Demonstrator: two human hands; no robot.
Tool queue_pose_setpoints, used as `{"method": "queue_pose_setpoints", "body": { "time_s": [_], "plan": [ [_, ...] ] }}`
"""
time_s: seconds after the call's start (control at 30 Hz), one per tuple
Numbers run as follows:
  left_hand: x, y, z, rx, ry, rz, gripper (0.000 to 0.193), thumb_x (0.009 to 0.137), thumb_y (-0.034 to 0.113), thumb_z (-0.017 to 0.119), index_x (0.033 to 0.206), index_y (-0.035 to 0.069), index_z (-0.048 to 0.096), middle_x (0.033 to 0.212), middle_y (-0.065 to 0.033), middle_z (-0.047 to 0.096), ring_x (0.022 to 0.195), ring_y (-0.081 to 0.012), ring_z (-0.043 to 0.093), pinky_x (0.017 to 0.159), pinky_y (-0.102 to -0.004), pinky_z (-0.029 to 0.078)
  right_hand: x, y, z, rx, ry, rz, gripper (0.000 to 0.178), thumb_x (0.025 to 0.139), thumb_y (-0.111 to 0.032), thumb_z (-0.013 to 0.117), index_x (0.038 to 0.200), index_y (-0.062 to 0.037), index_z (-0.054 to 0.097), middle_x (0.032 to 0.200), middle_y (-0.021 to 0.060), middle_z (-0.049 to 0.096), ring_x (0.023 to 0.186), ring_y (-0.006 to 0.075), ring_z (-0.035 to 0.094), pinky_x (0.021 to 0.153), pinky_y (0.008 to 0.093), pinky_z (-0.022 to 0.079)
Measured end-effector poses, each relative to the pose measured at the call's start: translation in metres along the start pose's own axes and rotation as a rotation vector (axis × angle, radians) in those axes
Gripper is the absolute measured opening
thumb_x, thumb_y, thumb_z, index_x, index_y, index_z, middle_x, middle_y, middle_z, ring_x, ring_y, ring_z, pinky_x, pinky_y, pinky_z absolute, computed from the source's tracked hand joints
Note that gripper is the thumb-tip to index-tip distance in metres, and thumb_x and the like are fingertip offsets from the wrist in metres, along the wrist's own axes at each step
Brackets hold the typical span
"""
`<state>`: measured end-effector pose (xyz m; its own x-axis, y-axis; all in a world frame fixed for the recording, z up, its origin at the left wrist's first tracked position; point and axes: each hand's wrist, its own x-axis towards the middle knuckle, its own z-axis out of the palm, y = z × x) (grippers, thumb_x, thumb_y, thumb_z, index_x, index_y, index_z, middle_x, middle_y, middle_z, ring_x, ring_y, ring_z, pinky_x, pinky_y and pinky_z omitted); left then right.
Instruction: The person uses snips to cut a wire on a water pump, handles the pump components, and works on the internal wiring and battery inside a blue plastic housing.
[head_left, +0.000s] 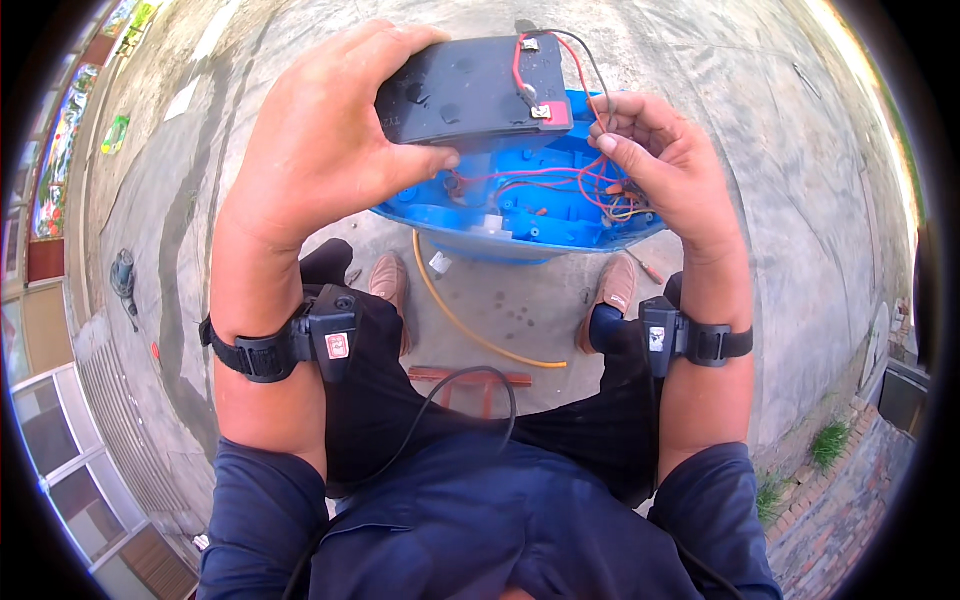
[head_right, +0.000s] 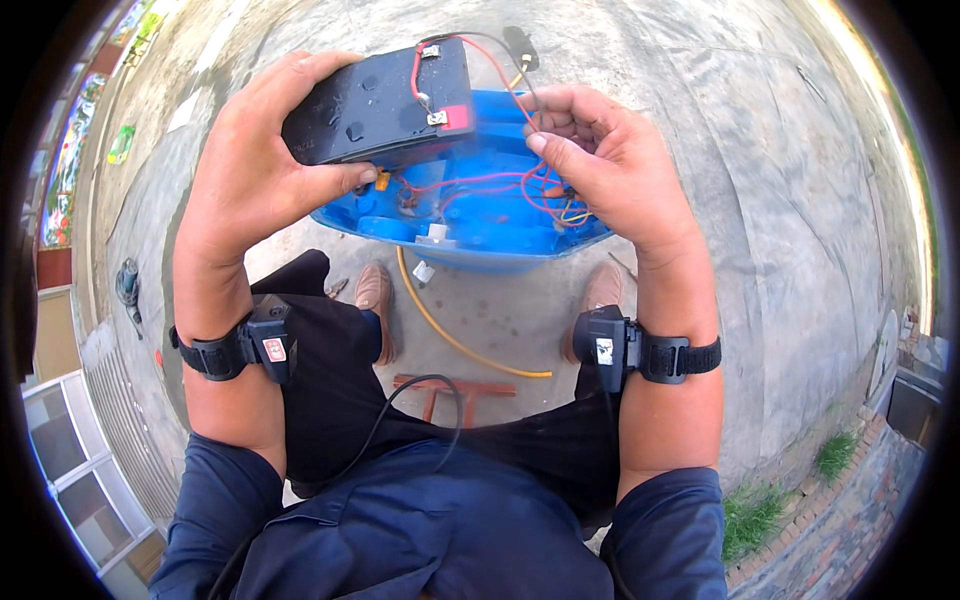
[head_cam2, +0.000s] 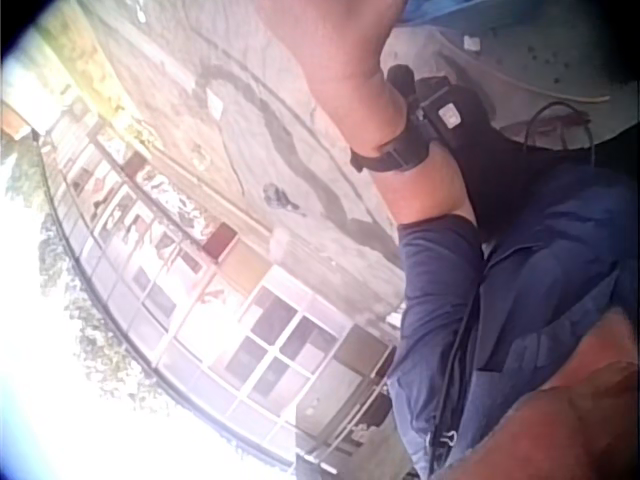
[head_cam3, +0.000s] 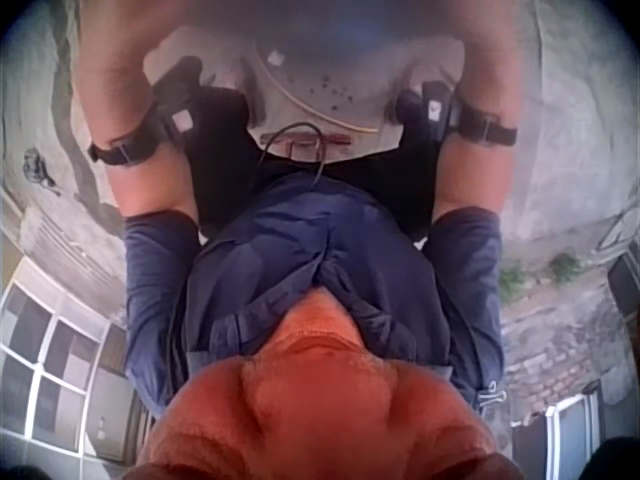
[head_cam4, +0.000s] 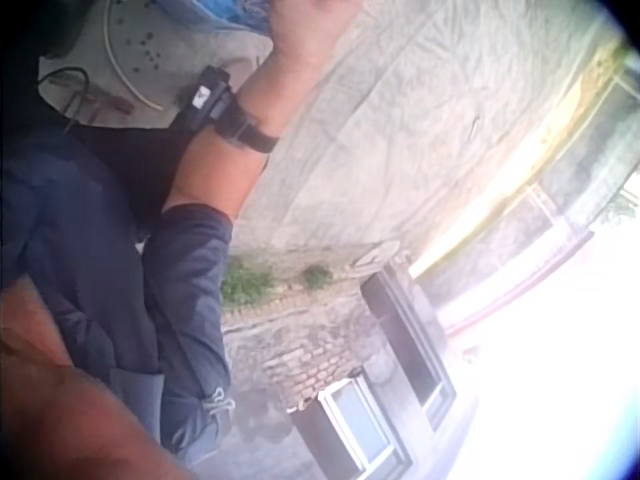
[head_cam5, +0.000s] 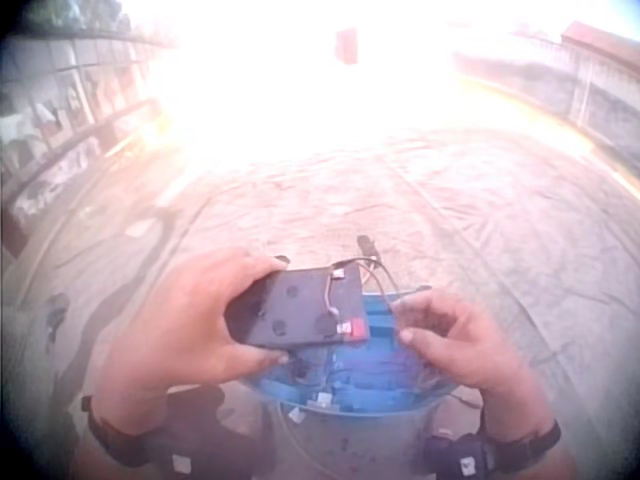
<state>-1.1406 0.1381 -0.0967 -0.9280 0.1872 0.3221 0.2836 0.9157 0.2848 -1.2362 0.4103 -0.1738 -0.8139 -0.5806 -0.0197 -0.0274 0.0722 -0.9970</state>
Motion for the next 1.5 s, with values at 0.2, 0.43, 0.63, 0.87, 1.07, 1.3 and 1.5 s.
{"method": "queue_pose_setpoints", "body": {
  "time_s": [0.2,0.43,0.63,0.87,1.07,1.3,1.5],
  "plan": [
    [-0.001,-0.001,0.001,-0.008,0.000,-0.014,0.070,0.057,0.011,0.086,0.121,0.000,0.062,0.109,-0.0149,0.065,0.104,-0.0323,0.064,0.094,-0.0365,0.048,0.000,0.000,-0.001,-0.023,0.024,-0.017,0.026,0.092,-0.005,0.067,0.118,-0.0023,0.067,0.090,-0.0029,0.062,0.079,0.0029,0.057,0.066,0.0189,0.049],
    [0.000,-0.002,0.004,-0.011,0.010,-0.025,0.070,0.056,0.010,0.086,0.122,0.001,0.062,0.109,-0.0144,0.065,0.105,-0.0317,0.064,0.095,-0.0360,0.048,0.000,0.003,-0.008,0.059,0.045,-0.065,0.027,0.091,-0.003,0.068,0.117,0.0023,0.066,0.090,-0.0007,0.063,0.085,0.0066,0.059,0.077,0.0208,0.048],
    [0.000,0.000,0.005,-0.018,0.001,-0.055,0.069,0.055,0.009,0.085,0.120,0.001,0.063,0.109,-0.0143,0.065,0.105,-0.0317,0.064,0.095,-0.0363,0.048,-0.001,0.003,-0.011,0.075,0.062,-0.075,0.029,0.091,-0.004,0.067,0.119,0.0016,0.065,0.093,0.0012,0.065,0.088,0.0087,0.062,0.076,0.0217,0.051],
    [-0.001,0.000,0.005,-0.020,0.009,-0.045,0.069,0.055,0.008,0.084,0.120,0.001,0.063,0.108,-0.0141,0.065,0.104,-0.0318,0.064,0.095,-0.0361,0.048,-0.004,-0.005,-0.008,0.058,0.067,-0.028,0.029,0.092,-0.008,0.068,0.120,-0.0007,0.065,0.094,0.0017,0.066,0.084,0.0069,0.062,0.059,0.0199,0.054],
    [0.000,0.000,0.006,-0.019,0.003,-0.051,0.067,0.056,0.007,0.084,0.120,0.001,0.063,0.107,-0.0141,0.066,0.104,-0.0315,0.064,0.094,-0.0360,0.048,-0.002,-0.002,-0.012,0.048,0.064,-0.029,0.030,0.091,-0.008,0.069,0.119,-0.0008,0.066,0.093,0.0012,0.066,0.082,0.0062,0.061,0.059,0.0198,0.053],
    [0.003,0.010,0.006,-0.052,0.017,-0.046,0.067,0.057,0.010,0.085,0.120,0.001,0.063,0.108,-0.0144,0.066,0.103,-0.0319,0.065,0.093,-0.0362,0.049,-0.002,-0.001,-0.012,0.045,0.074,-0.042,0.029,0.091,-0.007,0.069,0.119,-0.0002,0.066,0.092,0.0017,0.067,0.085,0.0075,0.062,0.066,0.0202,0.051],
    [0.005,0.009,0.005,-0.050,0.007,-0.022,0.067,0.058,0.011,0.085,0.120,0.000,0.063,0.108,-0.0149,0.066,0.101,-0.0320,0.065,0.092,-0.0358,0.049,-0.002,0.003,-0.015,0.058,0.078,-0.056,0.030,0.091,-0.006,0.070,0.119,0.0011,0.066,0.093,0.0022,0.068,0.090,0.0099,0.065,0.076,0.0220,0.052]
  ]
}}
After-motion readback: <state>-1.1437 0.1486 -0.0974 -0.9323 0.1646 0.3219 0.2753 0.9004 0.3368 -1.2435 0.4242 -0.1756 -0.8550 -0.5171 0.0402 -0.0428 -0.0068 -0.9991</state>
